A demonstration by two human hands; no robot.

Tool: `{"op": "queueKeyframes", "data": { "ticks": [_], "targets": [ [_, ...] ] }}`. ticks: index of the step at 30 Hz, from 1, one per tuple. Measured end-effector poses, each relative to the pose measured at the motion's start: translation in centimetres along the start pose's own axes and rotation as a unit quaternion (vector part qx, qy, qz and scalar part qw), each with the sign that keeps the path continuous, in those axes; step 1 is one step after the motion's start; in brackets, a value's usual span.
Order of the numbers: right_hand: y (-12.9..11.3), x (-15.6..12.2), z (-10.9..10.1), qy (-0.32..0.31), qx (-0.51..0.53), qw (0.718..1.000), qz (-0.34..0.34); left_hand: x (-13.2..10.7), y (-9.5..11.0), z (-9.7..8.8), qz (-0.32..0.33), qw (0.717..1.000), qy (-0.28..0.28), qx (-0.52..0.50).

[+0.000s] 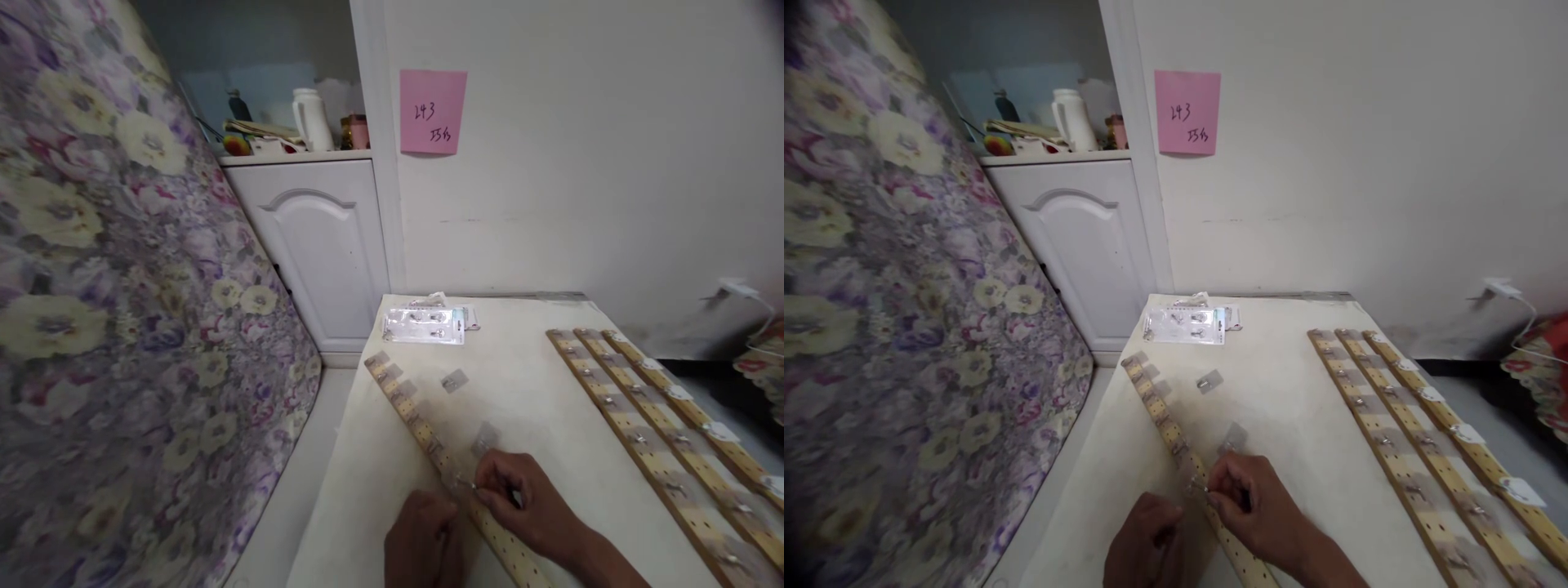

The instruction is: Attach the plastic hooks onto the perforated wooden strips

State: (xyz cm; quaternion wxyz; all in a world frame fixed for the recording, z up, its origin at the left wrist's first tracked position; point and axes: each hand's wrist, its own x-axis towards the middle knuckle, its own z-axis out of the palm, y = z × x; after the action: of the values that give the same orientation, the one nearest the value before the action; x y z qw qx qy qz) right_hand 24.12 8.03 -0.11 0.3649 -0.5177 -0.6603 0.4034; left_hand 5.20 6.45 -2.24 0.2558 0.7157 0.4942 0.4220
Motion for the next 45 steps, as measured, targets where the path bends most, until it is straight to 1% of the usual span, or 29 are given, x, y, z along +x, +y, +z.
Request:
{"op": "queueKeyframes", "data": {
  "ticks": [3, 7, 9, 12, 14, 15, 17, 18, 20, 22, 23, 25, 28, 30, 33, 36, 38, 40, 42, 45],
  "targets": [
    [-0.3, -0.2, -0.1, -0.011, -0.046, 0.999, -0.018, -0.1, -0.2, 0.3, 0.035, 0.999, -0.003, 0.026],
    [-0.5, -0.6, -0.3, -0.032, -0.117, 0.992, -0.043, 0.5, -0.2, -0.2, 0.067, 0.997, 0.004, 0.05],
    [-0.6, -0.8, -0.3, -0.036, -0.146, 0.987, -0.06, 0.7, -0.4, -0.5, 0.077, 0.994, -0.012, 0.082],
    [-0.7, -0.9, -0.3, -0.04, -0.179, 0.979, -0.094, 0.8, -0.7, -0.5, 0.094, 0.983, -0.063, 0.147],
    [-0.8, -0.9, -0.3, -0.041, -0.189, 0.975, -0.113, 0.9, -0.6, -0.5, 0.087, 0.974, -0.086, 0.188],
    [-0.8, -1.0, -0.2, -0.041, -0.192, 0.973, -0.121, 0.9, -0.4, -0.4, 0.078, 0.971, -0.089, 0.207],
    [-0.9, -1.1, -0.1, -0.042, -0.199, 0.971, -0.125, 0.9, -0.1, -0.4, 0.064, 0.966, -0.075, 0.238],
    [-0.8, -1.1, 0.0, -0.045, -0.203, 0.971, -0.121, 0.9, -0.1, -0.3, 0.068, 0.965, -0.064, 0.246],
    [-0.7, -1.3, 0.1, -0.056, -0.207, 0.971, -0.109, 1.0, -0.3, -0.3, 0.11, 0.965, -0.044, 0.235],
    [-0.4, -1.4, 0.2, -0.064, -0.201, 0.973, -0.098, 1.2, -0.6, -0.3, 0.158, 0.968, -0.028, 0.192],
    [-0.3, -1.4, 0.2, -0.061, -0.194, 0.975, -0.093, 1.3, -0.7, -0.4, 0.168, 0.972, -0.028, 0.163],
    [-0.2, -1.3, 0.1, -0.034, -0.174, 0.981, -0.079, 1.6, -0.8, -0.7, 0.149, 0.984, -0.027, 0.097],
    [-0.3, -0.7, 0.0, 0.009, -0.115, 0.992, -0.05, 1.8, -0.4, -1.0, 0.08, 0.997, -0.019, -0.005],
    [-0.5, -0.3, 0.1, 0.013, -0.07, 0.997, -0.035, 1.8, -0.2, -0.9, 0.057, 0.997, -0.023, -0.054],
    [-0.8, 0.0, 0.5, -0.003, -0.012, 1.0, -0.018, 1.7, -0.1, -0.5, 0.012, 0.995, -0.017, -0.102],
    [-0.9, 0.0, 0.8, -0.028, 0.058, 0.998, -0.001, 1.6, 0.0, -0.3, -0.043, 0.99, 0.01, -0.13],
    [-0.9, -0.1, 1.0, -0.048, 0.112, 0.992, 0.017, 1.7, 0.1, -0.3, -0.06, 0.989, 0.013, -0.131],
    [-0.9, -0.1, 1.2, -0.062, 0.146, 0.987, 0.035, 1.9, 0.2, -0.5, -0.064, 0.99, 0.01, -0.128],
    [-0.9, 0.0, 1.5, -0.061, 0.16, 0.984, 0.045, 2.0, 0.3, -0.5, -0.061, 0.99, 0.01, -0.128],
    [-0.9, 0.1, 1.8, -0.057, 0.182, 0.98, 0.056, 1.9, 0.5, -0.4, -0.057, 0.989, 0.023, -0.133]
  ]
}}
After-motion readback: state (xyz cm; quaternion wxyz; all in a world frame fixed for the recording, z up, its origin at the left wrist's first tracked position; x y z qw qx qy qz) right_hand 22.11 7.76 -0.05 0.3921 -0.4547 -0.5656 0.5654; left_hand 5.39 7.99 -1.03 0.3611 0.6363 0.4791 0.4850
